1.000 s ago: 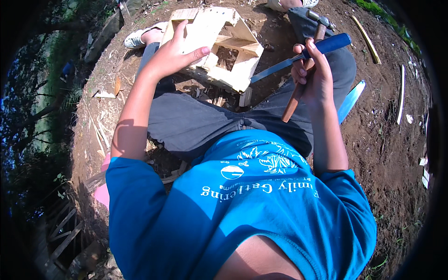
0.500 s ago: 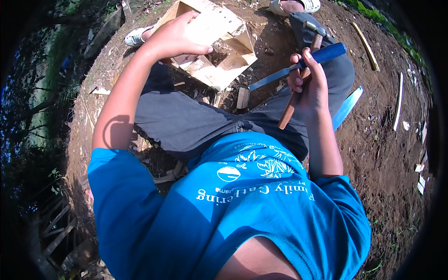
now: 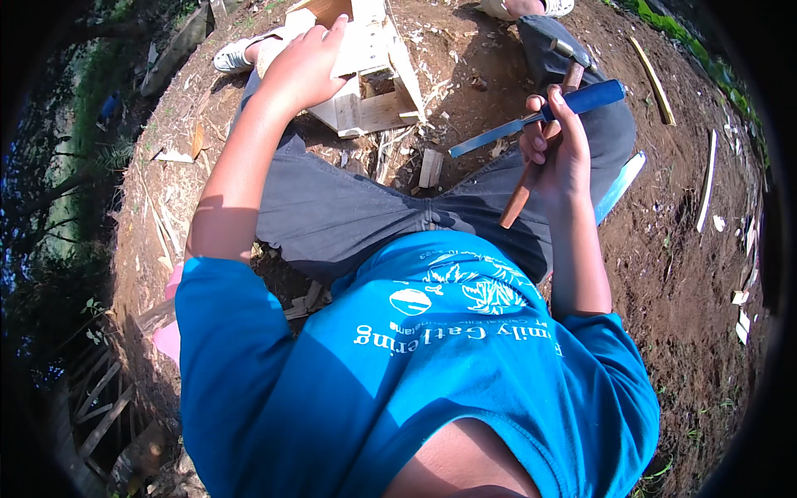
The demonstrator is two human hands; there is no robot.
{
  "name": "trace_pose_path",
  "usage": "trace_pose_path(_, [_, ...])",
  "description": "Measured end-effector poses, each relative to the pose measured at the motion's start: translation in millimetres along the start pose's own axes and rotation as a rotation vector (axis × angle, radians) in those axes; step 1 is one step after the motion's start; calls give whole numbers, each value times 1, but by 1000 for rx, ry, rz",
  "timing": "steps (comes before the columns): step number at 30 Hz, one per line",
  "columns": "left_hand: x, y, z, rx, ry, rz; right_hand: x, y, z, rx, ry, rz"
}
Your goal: The person constructs a small wooden structure by hammering nails into wood panels, sawing a piece of wood, and fitting parts together while sitting on the ground.
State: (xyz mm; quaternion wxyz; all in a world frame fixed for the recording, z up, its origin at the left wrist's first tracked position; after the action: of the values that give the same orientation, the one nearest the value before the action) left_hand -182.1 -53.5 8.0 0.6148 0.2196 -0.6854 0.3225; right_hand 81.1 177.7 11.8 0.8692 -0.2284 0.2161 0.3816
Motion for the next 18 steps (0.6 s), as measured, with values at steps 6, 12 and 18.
trace_pose_path(6, [12,-18,-15,-311,196,-461,-4,9,-16,-53,-4,-14])
trace_pose_path(12, [41,-2,-15,-128,-168,8,-26,12,-22,-81,-24,57])
trace_pose_path(18, [21,7,-3,-84,-185,-56,-34,6,-25,-96,-62,66])
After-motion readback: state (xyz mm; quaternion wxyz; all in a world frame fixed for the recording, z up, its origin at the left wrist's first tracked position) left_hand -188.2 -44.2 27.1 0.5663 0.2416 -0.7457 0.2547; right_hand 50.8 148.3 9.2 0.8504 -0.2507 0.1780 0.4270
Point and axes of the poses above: each hand's wrist, its own y-axis towards the middle knuckle, its own x-axis out of the back of the hand, z = x × y, the point moved 4 cm from there along y, towards the middle knuckle, and after that the axes turned 12 degrees about x, right-handed, at the moved point
